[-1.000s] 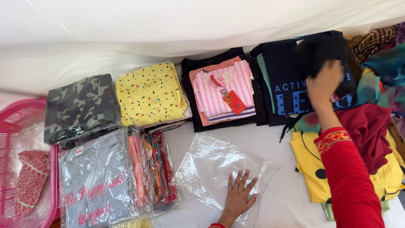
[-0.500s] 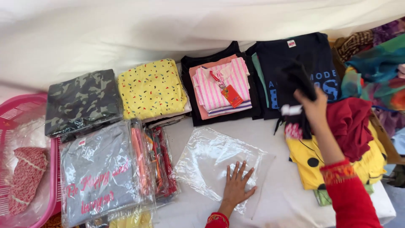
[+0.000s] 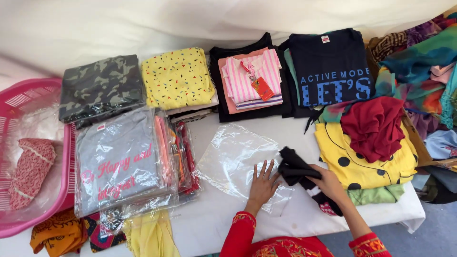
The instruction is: The person folds various t-shirts and places them into clear plastic bags. They handle a pink t-shirt with a cartoon graphic, a grey t-shirt with text, and a black t-shirt with a butterfly design, arranging each folded item into a bag on a white table.
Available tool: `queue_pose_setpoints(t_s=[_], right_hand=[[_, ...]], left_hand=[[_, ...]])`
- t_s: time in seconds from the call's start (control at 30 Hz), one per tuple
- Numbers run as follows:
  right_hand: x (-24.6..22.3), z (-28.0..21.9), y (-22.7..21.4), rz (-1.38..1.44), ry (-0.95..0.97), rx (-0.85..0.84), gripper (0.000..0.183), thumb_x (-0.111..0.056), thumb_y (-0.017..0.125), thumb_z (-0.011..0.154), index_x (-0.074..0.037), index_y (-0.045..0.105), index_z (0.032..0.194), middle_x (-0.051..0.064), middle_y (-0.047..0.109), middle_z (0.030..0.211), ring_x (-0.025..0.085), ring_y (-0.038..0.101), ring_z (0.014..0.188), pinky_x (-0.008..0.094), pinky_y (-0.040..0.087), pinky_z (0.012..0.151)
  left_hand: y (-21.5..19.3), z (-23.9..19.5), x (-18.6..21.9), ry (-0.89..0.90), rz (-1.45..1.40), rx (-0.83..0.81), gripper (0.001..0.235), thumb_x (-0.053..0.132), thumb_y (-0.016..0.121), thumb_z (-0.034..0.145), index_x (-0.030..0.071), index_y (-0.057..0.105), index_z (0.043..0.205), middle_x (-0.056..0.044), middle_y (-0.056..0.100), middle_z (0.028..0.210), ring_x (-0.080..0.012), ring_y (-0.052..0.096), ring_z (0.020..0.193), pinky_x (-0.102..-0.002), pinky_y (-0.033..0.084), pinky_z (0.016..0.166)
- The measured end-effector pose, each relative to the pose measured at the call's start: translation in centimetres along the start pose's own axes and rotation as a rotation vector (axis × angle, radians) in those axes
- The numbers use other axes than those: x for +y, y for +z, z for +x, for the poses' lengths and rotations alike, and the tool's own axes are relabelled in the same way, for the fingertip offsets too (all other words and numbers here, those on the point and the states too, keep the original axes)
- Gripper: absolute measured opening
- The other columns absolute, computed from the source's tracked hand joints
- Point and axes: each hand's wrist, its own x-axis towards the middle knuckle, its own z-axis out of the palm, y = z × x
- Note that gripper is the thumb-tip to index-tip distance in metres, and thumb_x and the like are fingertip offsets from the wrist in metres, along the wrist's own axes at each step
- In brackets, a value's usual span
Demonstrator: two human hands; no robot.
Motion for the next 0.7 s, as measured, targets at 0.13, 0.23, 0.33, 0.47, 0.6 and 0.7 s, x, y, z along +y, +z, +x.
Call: queue_pose_setpoints(t_s=[0.13, 0.23, 0.33, 0.47, 0.6, 0.7], right_hand=[[2.6, -2.8, 0.6, -0.118, 0.217, 0.069, 0.041, -0.016, 0.076, 0.087, -0.013, 0.067, 0.127, 0.022, 0.074, 0.091, 0.038, 0.073, 0.089, 0.042, 0.056, 0.078], [3.1, -4.8, 1.0, -0.019, -0.009, 0.056, 0.046, -0.006, 0.073, 0.077, -0.011, 0.067, 0.122, 0.016, 0.076, 0.098, 0.037, 0.074, 0.091, 0.041, 0.058, 0.078], [-0.4, -6.7, 0.4, -0.103, -0.059, -0.018, 0.049, -0.003, 0.074, 0.072, -0.015, 0.070, 0.120, 0.010, 0.076, 0.110, 0.034, 0.072, 0.101, 0.040, 0.058, 0.083], [-2.1, -7.2, 0.0, -0.195, -0.183, -0.111, 0.056, -0.002, 0.073, 0.069, -0.017, 0.067, 0.123, 0.002, 0.071, 0.125, 0.031, 0.069, 0.107, 0.039, 0.057, 0.086], [-3.2, -6.5, -0.4, -0.245, -0.302, -0.170, 0.063, 0.003, 0.068, 0.067, -0.019, 0.066, 0.126, 0.002, 0.067, 0.134, 0.031, 0.068, 0.111, 0.040, 0.057, 0.087], [-1.6, -4.9, 0.9, -0.151, -0.264, -0.081, 0.058, 0.000, 0.070, 0.069, -0.016, 0.069, 0.125, 0.007, 0.071, 0.124, 0.034, 0.070, 0.104, 0.041, 0.057, 0.086]], left_hand=[[-0.9, 0.2, 0.4, 0.047, -0.017, 0.192, 0.054, 0.039, 0.053, 0.102, 0.024, 0.058, 0.154, -0.013, 0.031, 0.168, -0.0351, 0.020, 0.155, -0.064, 0.009, 0.121], [-1.1, 0.3, 0.3, -0.026, -0.111, 0.132, 0.047, 0.031, 0.051, 0.106, 0.027, 0.057, 0.152, -0.008, 0.032, 0.170, -0.0319, 0.024, 0.157, -0.061, 0.010, 0.125], [-2.4, 0.9, 0.0, -0.098, -0.298, 0.061, 0.043, 0.030, 0.045, 0.107, 0.027, 0.058, 0.148, -0.006, 0.035, 0.168, -0.0320, 0.026, 0.157, -0.058, 0.008, 0.126], [-2.6, 1.8, -1.2, -0.187, -0.537, 0.003, 0.045, 0.036, 0.036, 0.109, 0.027, 0.056, 0.149, -0.005, 0.041, 0.163, -0.0311, 0.027, 0.155, -0.057, 0.003, 0.126], [-4.2, 2.2, -1.8, -0.312, -0.847, -0.087, 0.049, 0.044, 0.033, 0.108, 0.026, 0.058, 0.145, -0.002, 0.054, 0.155, -0.0259, 0.035, 0.154, -0.054, 0.001, 0.128], [-6.1, 1.7, -0.9, -0.301, -0.861, -0.131, 0.050, 0.046, 0.034, 0.107, 0.026, 0.059, 0.145, -0.001, 0.054, 0.155, -0.0247, 0.036, 0.153, -0.053, 0.001, 0.127]])
